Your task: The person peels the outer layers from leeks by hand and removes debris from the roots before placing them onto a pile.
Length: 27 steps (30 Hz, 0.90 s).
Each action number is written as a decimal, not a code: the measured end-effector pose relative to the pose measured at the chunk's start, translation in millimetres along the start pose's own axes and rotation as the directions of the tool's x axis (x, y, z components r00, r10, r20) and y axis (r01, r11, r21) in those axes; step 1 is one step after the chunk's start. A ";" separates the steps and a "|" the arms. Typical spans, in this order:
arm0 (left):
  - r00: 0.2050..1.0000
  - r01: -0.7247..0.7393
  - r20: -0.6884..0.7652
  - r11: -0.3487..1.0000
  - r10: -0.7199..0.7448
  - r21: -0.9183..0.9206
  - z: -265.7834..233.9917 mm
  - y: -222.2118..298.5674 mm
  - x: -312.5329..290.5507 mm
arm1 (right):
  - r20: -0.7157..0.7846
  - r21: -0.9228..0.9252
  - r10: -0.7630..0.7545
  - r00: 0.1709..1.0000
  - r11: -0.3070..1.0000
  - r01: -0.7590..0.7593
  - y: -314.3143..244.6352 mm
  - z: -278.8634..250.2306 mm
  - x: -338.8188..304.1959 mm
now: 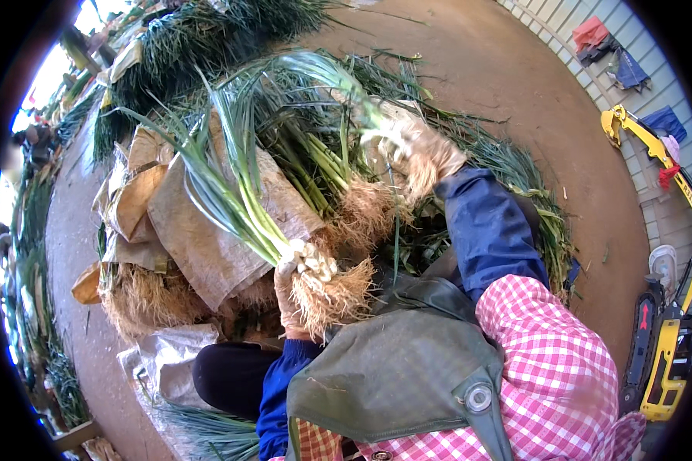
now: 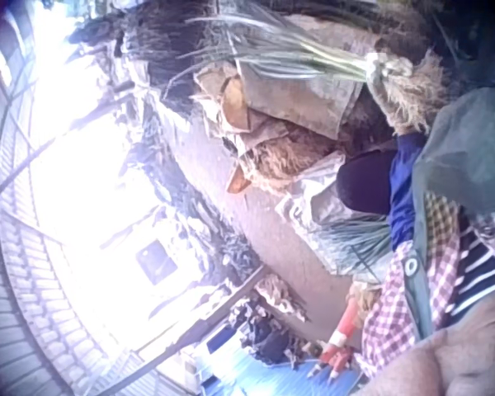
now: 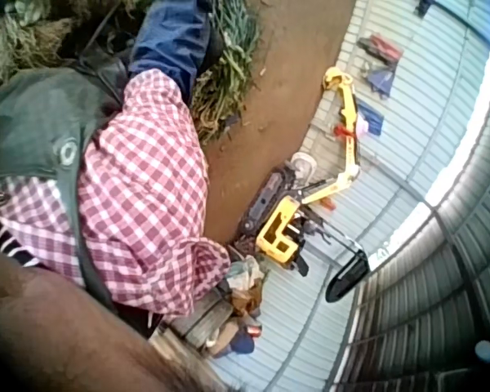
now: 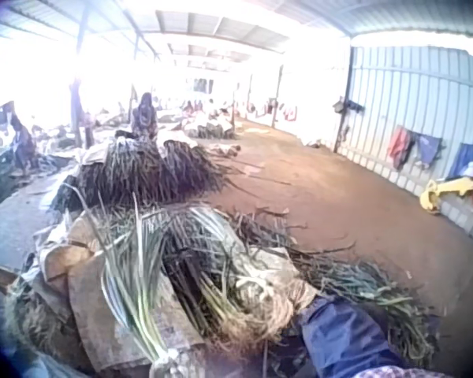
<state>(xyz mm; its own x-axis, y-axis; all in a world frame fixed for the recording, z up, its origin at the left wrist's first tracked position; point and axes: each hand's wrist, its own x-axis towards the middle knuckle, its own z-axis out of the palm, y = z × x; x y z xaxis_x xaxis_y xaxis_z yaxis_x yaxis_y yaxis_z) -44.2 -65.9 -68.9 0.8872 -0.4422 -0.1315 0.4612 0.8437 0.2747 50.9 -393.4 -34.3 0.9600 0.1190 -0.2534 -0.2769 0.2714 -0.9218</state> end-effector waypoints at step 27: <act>0.969 0.201 -0.140 0.979 -0.202 -0.021 -10.5 -13.4 0.4 | -0.022 -0.914 0.169 0.985 0.395 -0.088 52.9 -44.8 -16.9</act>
<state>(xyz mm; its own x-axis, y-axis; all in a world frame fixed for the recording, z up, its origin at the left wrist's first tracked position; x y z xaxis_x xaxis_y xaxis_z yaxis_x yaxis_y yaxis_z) -49.9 -74.2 -82.6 0.7683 -0.5564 -0.3165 0.6303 0.7437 0.2228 21.8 -423.9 -91.9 0.9000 0.1424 -0.4120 -0.1565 -0.7766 -0.6103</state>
